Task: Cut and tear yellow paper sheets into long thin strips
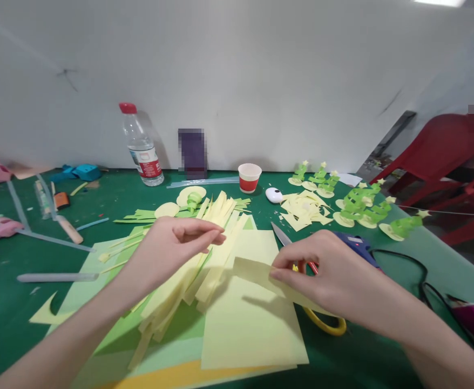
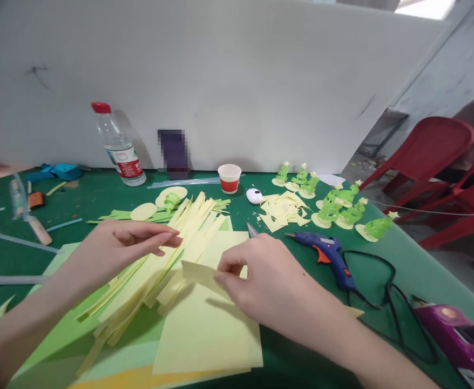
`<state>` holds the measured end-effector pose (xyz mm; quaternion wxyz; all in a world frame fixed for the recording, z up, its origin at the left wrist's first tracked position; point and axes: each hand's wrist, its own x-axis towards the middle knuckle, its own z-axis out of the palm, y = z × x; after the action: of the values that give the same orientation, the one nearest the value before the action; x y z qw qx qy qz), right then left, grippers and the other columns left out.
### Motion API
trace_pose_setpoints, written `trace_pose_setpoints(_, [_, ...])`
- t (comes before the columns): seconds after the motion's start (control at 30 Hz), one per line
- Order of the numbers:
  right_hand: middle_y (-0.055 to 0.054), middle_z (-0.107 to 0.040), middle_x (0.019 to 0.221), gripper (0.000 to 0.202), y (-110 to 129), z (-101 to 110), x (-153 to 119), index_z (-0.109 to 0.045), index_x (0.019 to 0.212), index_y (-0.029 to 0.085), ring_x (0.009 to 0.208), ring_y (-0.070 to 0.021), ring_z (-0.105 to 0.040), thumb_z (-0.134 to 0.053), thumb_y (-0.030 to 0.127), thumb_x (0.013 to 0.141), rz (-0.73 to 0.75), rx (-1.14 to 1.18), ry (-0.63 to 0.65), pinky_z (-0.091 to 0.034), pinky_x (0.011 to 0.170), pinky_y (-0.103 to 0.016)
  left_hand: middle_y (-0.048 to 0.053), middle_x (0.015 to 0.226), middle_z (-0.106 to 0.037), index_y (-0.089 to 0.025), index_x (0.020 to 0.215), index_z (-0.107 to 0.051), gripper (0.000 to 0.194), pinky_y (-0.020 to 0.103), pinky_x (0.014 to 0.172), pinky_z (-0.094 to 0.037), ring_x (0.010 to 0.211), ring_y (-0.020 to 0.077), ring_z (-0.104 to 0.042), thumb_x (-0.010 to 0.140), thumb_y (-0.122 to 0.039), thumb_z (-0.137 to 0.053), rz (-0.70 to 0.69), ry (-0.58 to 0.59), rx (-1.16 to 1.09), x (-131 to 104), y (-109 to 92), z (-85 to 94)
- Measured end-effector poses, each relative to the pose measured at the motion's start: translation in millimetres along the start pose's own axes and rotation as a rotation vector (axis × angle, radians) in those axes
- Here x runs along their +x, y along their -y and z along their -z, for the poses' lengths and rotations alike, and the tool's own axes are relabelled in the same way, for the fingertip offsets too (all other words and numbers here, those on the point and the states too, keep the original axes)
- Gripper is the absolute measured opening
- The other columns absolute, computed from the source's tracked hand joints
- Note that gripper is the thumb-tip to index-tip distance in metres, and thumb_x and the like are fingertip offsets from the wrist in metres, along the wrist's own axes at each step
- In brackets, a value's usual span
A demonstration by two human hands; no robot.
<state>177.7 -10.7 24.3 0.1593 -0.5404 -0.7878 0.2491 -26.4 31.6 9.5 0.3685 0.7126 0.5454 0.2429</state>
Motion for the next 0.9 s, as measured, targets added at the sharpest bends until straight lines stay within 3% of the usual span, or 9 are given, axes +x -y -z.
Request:
trace_pose_setpoints(0.1, [0.005,-0.061,0.057,0.023,-4.0,-4.2,5.2,-0.061,0.060,0.019,0.050,-0.0081,-0.048,-0.049,0.021,0.080,0.027,0.079,0.025,-0.033,0.049,-0.022,-0.002,0.077,-0.072,-0.025,0.102,-0.064,0.031,0.019,0.048,-0.042,0.061,0.0141,-0.061,0.078,-0.040,-0.051,-0.169,0.086,0.028,-6.9,-3.8,-7.3])
trace_pose_setpoints(0.2, [0.005,-0.065,0.066,0.017,-4.8,-10.4,10.8,-0.064,0.069,0.021,0.058,-0.0092,-0.053,-0.050,0.020,0.079,0.058,0.180,-0.026,-0.039,0.054,-0.021,-0.002,0.061,-0.067,-0.020,0.078,-0.069,0.026,0.018,0.047,-0.037,0.050,0.0099,-0.053,0.083,-0.033,-0.046,-0.304,0.147,0.129,-13.9,-6.4,-19.5])
trace_pose_setpoints(0.37, [0.002,-0.065,0.067,0.014,1.2,-16.6,14.3,-0.062,0.065,0.018,0.062,-0.0104,-0.055,-0.052,0.014,0.074,0.079,0.326,-0.125,-0.042,0.058,-0.020,-0.003,0.053,-0.060,-0.016,0.070,-0.066,0.033,0.018,0.044,-0.031,0.044,0.0075,-0.044,0.086,-0.029,-0.040,-0.335,0.141,0.182,-18.9,-3.6,-28.6])
trace_pose_setpoints(0.53, [0.002,-0.061,0.065,0.010,3.7,-16.7,12.9,-0.059,0.063,0.018,0.061,-0.0104,-0.052,-0.051,0.015,0.069,0.046,0.368,-0.105,-0.042,0.057,-0.020,-0.004,0.048,-0.055,-0.017,0.070,-0.067,0.033,0.017,0.042,-0.030,0.040,0.0067,-0.040,0.086,-0.026,-0.040,-0.378,0.095,0.192,-23.1,-7.5,-24.8])
trace_pose_setpoints(0.73, [0.002,-0.056,0.063,0.011,-4.3,-1.5,10.6,-0.053,0.061,0.018,0.058,-0.0102,-0.050,-0.047,0.017,0.070,-0.025,0.381,-0.092,-0.040,0.052,-0.019,-0.004,0.048,-0.058,-0.020,0.063,-0.067,0.028,0.016,0.038,-0.033,0.042,0.0097,-0.048,0.080,-0.032,-0.047,-0.272,-0.021,0.110,-23.2,-13.5,-1.2])
trace_pose_setpoints(0.9, [0.000,-0.057,0.067,0.011,-2.8,0.6,10.7,-0.055,0.065,0.018,0.062,-0.0113,-0.051,-0.049,0.020,0.073,0.004,0.389,-0.114,-0.043,0.056,-0.020,-0.004,0.052,-0.059,-0.020,0.060,-0.066,0.026,0.015,0.042,-0.044,0.046,0.0103,-0.053,0.077,-0.034,-0.052,-0.131,0.087,-0.014,-20.8,-15.0,8.8])
